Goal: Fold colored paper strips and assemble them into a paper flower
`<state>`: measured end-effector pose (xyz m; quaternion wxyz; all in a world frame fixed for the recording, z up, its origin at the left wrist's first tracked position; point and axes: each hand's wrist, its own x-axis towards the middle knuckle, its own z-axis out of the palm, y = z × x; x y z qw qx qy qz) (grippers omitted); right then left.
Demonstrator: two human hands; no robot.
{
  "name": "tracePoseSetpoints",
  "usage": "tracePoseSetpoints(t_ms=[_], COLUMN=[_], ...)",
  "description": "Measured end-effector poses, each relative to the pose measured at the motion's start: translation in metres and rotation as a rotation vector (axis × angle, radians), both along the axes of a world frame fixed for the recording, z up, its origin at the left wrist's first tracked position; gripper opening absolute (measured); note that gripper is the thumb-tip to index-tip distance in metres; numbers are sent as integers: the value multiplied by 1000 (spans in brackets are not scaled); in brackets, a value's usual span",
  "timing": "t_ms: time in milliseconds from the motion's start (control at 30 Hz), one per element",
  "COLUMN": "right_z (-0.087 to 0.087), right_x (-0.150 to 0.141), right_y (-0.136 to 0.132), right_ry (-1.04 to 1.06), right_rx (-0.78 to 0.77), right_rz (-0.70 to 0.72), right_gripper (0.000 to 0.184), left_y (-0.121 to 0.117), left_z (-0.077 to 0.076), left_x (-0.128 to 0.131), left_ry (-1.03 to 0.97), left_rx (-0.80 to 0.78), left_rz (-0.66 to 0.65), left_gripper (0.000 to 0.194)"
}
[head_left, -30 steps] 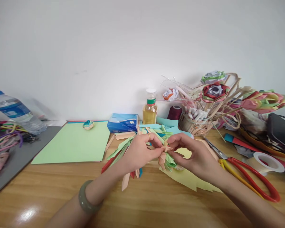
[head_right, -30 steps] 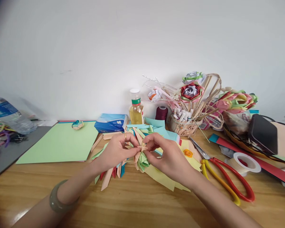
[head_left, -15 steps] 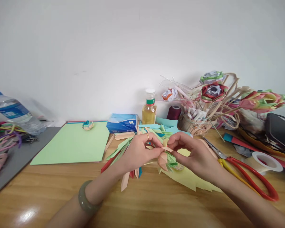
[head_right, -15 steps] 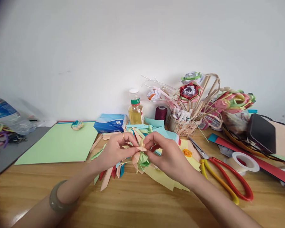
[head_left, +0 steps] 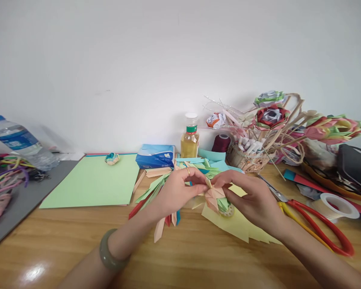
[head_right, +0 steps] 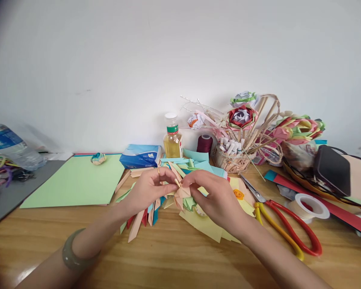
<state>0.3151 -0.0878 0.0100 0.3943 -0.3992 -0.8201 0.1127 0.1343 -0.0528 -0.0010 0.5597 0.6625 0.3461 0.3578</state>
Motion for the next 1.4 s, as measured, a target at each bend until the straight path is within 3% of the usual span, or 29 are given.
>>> tracePoseSetpoints(t_ms=[133, 233, 400, 500, 600, 733, 867, 1033, 1400], right_z=[2, 2, 5, 6, 6, 5, 3, 5, 6], right_x=[0, 2, 4, 2, -2, -6, -6, -5, 0], right_y=[0, 0, -2, -6, -9, -8, -4, -2, 1], right_ry=[25, 39, 79, 24, -5, 78, 165, 139, 65], right_rx=[-13, -3, 163, 229, 121, -137, -280, -298, -316], right_rz=[7, 22, -256, -285, -265, -190, -136, -153, -224], right_gripper=[18, 15, 7, 5, 8, 14, 11, 20, 21], left_y=[-8, -10, -6, -4, -3, -4, -3, -3, 0], left_z=[1, 0, -7, -12, -13, -15, -19, -21, -23], left_x=[2, 1, -2, -2, -1, 0, 1, 2, 3], left_ry=[78, 109, 128, 141, 192, 250, 287, 274, 230], left_rx=[231, 493, 1036, 1256, 1383, 1463, 1491, 1480, 1398], left_rz=[46, 58, 143, 276, 354, 384, 409, 391, 299], left_gripper=[11, 9, 15, 17, 17, 15, 15, 13, 20])
